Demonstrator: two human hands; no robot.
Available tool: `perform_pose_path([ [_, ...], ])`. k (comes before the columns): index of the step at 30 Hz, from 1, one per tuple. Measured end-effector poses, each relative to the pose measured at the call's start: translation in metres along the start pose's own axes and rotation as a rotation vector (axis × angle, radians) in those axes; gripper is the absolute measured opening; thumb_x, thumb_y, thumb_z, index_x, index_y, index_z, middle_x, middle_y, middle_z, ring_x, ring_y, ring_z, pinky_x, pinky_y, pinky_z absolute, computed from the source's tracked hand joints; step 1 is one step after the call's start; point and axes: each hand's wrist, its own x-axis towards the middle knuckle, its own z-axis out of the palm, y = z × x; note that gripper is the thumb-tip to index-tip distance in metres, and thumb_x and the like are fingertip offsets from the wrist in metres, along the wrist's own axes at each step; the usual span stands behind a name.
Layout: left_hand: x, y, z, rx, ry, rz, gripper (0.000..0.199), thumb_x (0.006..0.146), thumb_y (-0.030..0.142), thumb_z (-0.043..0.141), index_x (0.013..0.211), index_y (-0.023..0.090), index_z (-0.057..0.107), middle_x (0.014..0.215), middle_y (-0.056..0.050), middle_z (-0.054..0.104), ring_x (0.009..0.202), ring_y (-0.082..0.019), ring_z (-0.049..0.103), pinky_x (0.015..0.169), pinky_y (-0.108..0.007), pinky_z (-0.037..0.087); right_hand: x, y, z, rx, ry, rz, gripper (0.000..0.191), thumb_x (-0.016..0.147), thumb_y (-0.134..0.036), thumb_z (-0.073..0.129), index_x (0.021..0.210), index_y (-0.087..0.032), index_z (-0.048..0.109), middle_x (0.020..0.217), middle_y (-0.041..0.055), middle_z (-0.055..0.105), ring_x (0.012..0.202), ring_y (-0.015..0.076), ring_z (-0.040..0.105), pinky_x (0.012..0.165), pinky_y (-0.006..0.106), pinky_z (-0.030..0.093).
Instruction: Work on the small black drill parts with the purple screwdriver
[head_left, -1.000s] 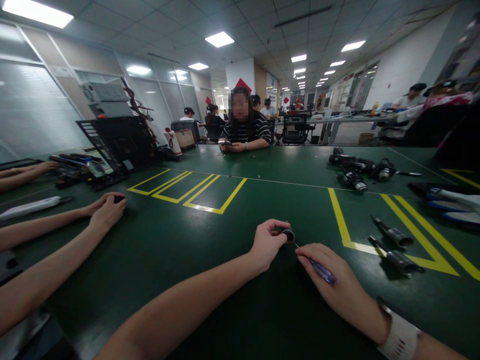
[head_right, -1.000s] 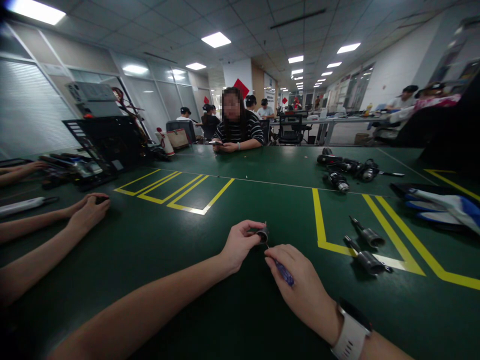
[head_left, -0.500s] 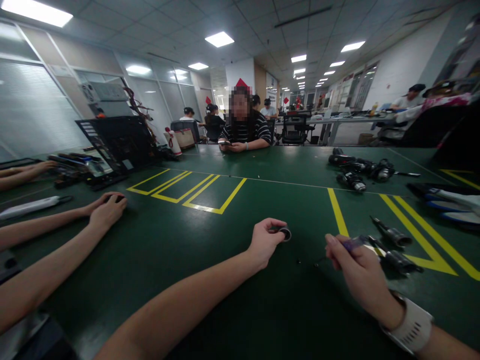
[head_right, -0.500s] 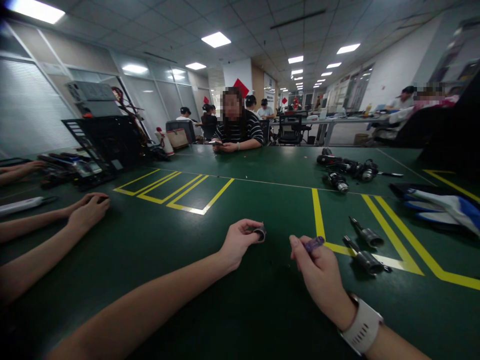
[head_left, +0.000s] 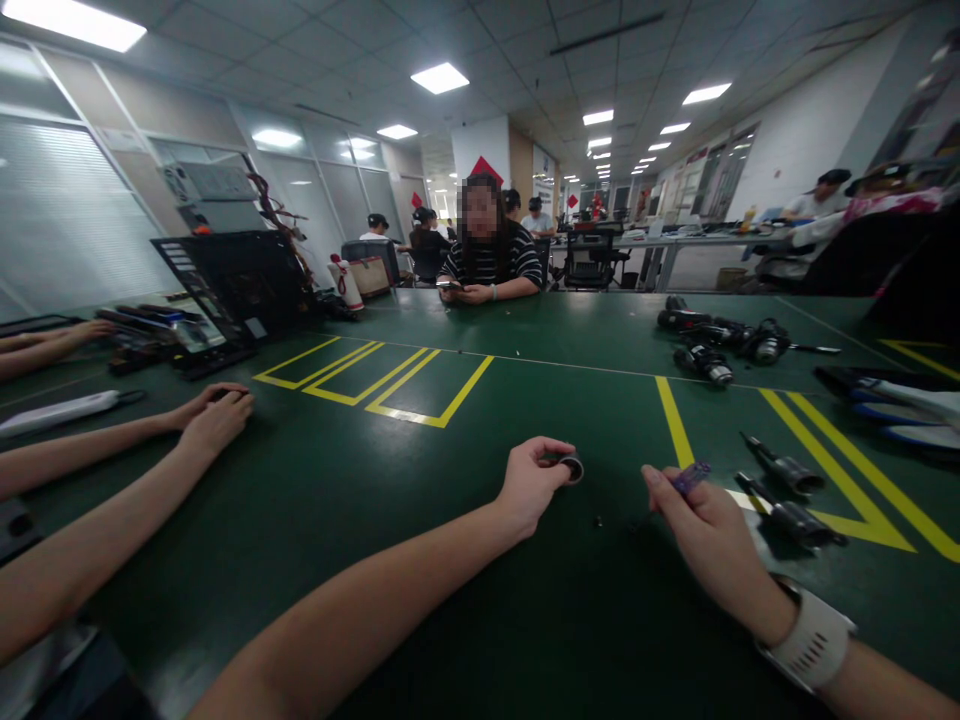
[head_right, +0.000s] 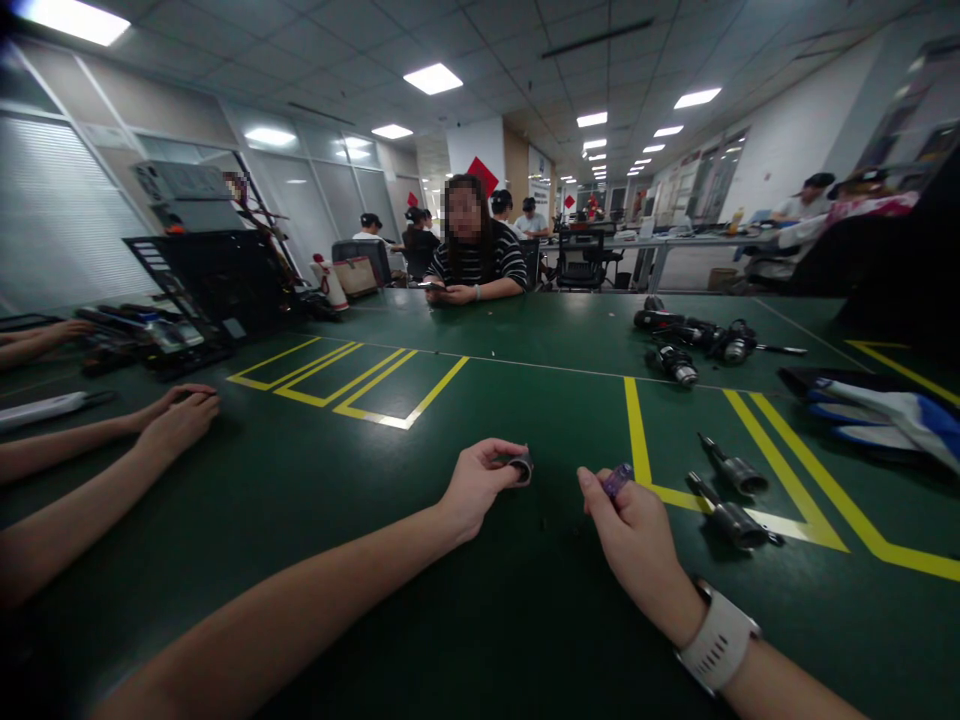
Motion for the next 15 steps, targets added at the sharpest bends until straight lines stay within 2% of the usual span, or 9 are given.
perform_pose_path([
  [7, 0.001, 0.002, 0.005, -0.012, 0.029, 0.015, 0.024, 0.070, -0.007, 0.061, 0.084, 0.012, 0.065, 0.090, -0.007, 0.067, 0.083, -0.016, 0.065, 0.084, -0.039, 0.054, 0.001, 0.002, 0.005, 0.019, -0.007, -0.028, 0.047, 0.081, -0.056, 0.045, 0.050, -0.022, 0.050, 0.044, -0.0019, 0.048, 0.042, 0.0139, 0.047, 0.042, 0.026, 0.036],
  [13, -0.002, 0.006, 0.003, -0.068, -0.018, -0.017, 0.032, 0.072, -0.005, 0.060, 0.095, 0.015, 0.066, 0.099, -0.007, 0.066, 0.091, -0.018, 0.064, 0.086, -0.037, 0.053, 0.006, 0.018, 0.011, 0.369, -0.007, 0.282, 0.040, 0.072, -0.054, 0.061, 0.054, -0.019, 0.056, 0.043, -0.0033, 0.048, 0.041, 0.0127, 0.044, 0.041, 0.025, 0.034],
  [15, -0.003, 0.006, 0.001, -0.070, -0.048, -0.028, 0.032, 0.074, -0.002, 0.060, 0.100, 0.016, 0.066, 0.104, -0.008, 0.065, 0.092, -0.018, 0.064, 0.087, -0.038, 0.053, 0.007, 0.019, 0.012, 0.440, 0.010, 0.326, 0.040, 0.072, -0.054, 0.061, 0.055, -0.019, 0.056, 0.045, -0.0026, 0.049, 0.041, 0.0127, 0.045, 0.040, 0.025, 0.035],
])
